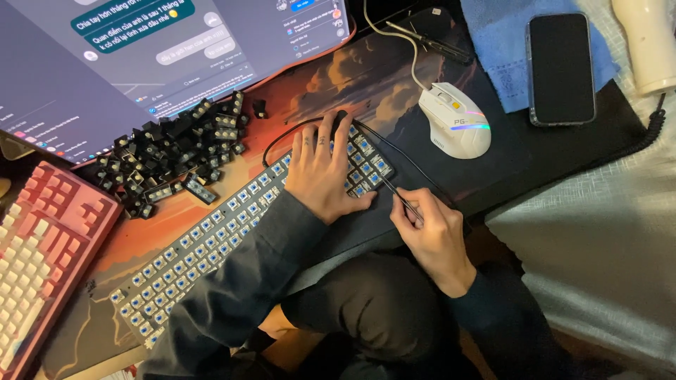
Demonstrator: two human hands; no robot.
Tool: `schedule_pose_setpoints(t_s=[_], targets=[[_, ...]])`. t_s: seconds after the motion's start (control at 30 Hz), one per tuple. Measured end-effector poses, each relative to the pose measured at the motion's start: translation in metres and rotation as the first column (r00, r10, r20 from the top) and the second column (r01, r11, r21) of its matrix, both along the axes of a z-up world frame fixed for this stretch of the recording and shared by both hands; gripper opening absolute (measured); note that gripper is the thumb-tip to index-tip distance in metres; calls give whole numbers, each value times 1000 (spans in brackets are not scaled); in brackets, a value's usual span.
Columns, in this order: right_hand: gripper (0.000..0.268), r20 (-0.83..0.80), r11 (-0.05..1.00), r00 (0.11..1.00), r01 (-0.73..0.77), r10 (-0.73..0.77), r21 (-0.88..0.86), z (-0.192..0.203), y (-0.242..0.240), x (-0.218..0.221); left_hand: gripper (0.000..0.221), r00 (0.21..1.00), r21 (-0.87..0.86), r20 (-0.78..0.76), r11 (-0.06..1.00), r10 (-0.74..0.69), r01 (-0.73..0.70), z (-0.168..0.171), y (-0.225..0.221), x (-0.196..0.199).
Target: The person is using a small tool to adjust or install components on a mechanical keyboard plate.
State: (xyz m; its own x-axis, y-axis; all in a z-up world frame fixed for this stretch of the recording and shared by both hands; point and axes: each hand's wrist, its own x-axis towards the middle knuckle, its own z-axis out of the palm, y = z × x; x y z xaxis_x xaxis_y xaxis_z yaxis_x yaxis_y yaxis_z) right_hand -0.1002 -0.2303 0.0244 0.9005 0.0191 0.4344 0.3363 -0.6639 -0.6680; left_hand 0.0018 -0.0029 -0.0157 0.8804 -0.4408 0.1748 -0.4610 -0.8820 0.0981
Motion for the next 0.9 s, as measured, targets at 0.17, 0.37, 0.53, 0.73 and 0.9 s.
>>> schedule_pose_setpoints(t_s=[0.17,0.37,0.53,0.73,0.9], targets=[[4,31,999,999,13,-12,-36,-9,0,-1,158,1000,20,11,1000,-7,7,8,-2,-2],[6,62,1000,998,-19,20,-9,-13,2,-2,161,1000,18,7,1000,-9,9,1,-1,3],[5,60,1000,998,13,-13,5,-8,3,-4,162,1000,5,-7,1000,-12,12,5,-1,4],[5,32,1000,999,14,-14,13,-7,2,-4,161,1000,11,19,1000,-15,15,1,0,4],[5,44,1000,999,32,-32,2,-5,3,-5,162,1000,2,21,1000,-19,19,0,-1,4]])
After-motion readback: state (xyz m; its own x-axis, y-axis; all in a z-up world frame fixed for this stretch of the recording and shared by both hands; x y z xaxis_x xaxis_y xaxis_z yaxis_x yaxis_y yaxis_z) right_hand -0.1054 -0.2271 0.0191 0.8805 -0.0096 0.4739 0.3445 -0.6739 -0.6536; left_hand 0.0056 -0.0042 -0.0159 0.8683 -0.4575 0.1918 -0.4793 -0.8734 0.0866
